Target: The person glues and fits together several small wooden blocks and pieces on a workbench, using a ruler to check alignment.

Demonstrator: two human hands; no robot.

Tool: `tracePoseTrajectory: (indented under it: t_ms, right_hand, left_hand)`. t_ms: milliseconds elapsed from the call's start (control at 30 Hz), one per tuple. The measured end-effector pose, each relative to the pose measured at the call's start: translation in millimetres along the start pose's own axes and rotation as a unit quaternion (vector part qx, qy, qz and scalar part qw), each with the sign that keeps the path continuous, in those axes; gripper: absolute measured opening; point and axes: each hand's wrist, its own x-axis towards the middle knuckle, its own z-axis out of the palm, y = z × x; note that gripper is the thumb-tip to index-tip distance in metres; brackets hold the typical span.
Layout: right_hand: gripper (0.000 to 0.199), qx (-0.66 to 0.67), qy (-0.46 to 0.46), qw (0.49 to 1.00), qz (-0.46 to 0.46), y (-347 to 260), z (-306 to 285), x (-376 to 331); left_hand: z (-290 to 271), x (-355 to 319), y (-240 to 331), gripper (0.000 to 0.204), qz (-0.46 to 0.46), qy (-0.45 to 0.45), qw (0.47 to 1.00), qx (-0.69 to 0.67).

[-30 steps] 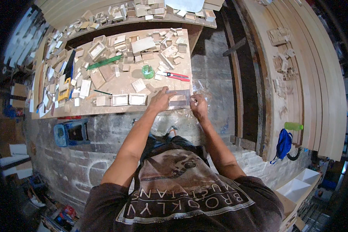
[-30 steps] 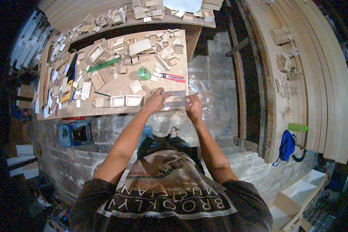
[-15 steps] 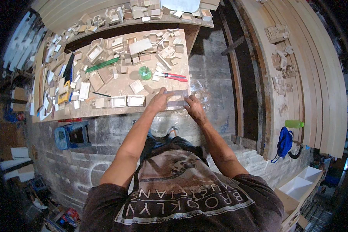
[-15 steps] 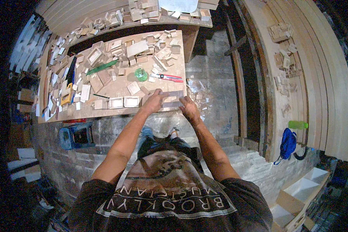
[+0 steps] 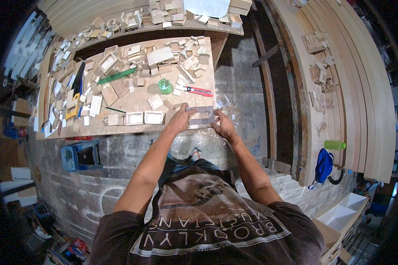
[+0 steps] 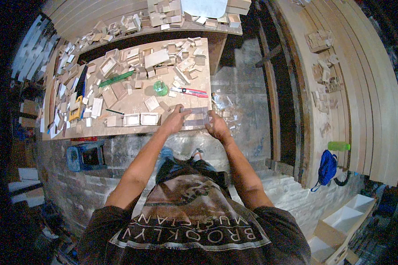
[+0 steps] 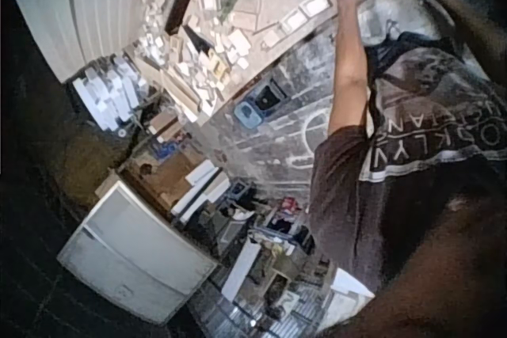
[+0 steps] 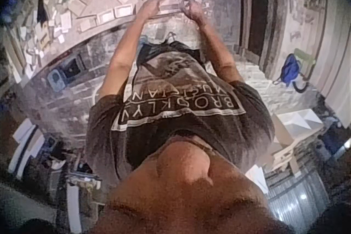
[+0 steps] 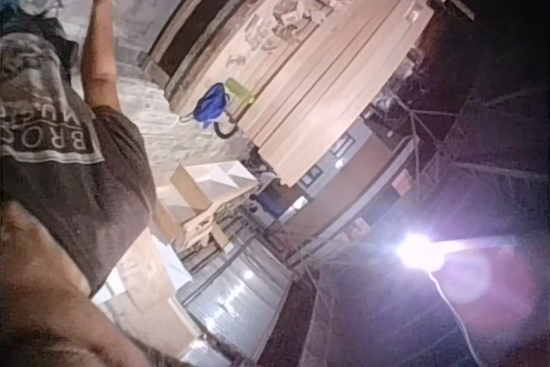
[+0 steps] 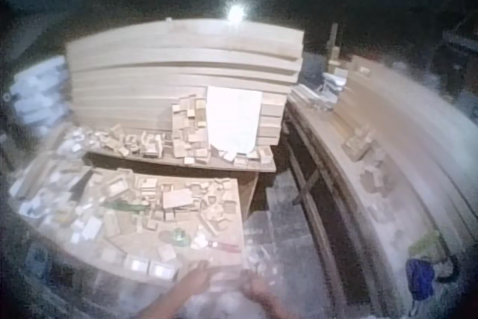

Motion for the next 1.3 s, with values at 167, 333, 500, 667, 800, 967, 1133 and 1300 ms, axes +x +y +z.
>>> tracePoseTrajectory:
  t_ms: [167, 333, 500, 667, 800, 967, 1133, 1300]
  right_hand:
    - [0.032, 0.061, 0.081, 0.992, 0.076, 8, 11, 13]
    - [0.022, -0.048, 0.092, 0.991, 0.089, 21, 22, 25]
    - [0.019, -0.006, 0.080, 0.993, 0.088, 37, 21, 33]
    - [0.020, 0.059, 0.070, 0.992, 0.086, 40, 21, 36]
    - [0.019, 0.053, 0.053, 0.992, 0.103, 37, 20, 42]
    - [0.021, 0.004, 0.047, 0.996, 0.081, 42, 17, 48]
    - [0.025, -0.057, 0.043, 0.989, 0.126, 30, 13, 59]
    - [0.024, -0.114, 0.037, 0.989, 0.088, 37, 14, 62]
  left_hand:
    - [7, -3, 4, 0.037, -0.073, 0.100, 0.992, -0.023]
    - [12, 5, -5, 0.034, -0.185, 0.085, 0.979, -0.020]
    - [9, 5, 2, 0.024, -0.195, 0.089, 0.976, -0.046]
    - [17, 8, -4, 0.022, -0.198, 0.095, 0.975, -0.031]
    - [16, 8, -3, 0.026, -0.218, 0.084, 0.971, -0.043]
    - [17, 9, 43, 0.068, -0.290, 0.093, 0.951, -0.060]
    - [34, 9, 70, 0.102, -0.333, 0.114, 0.935, -0.046]
    - [38, 9, 82, 0.100, -0.361, 0.149, 0.920, -0.033]
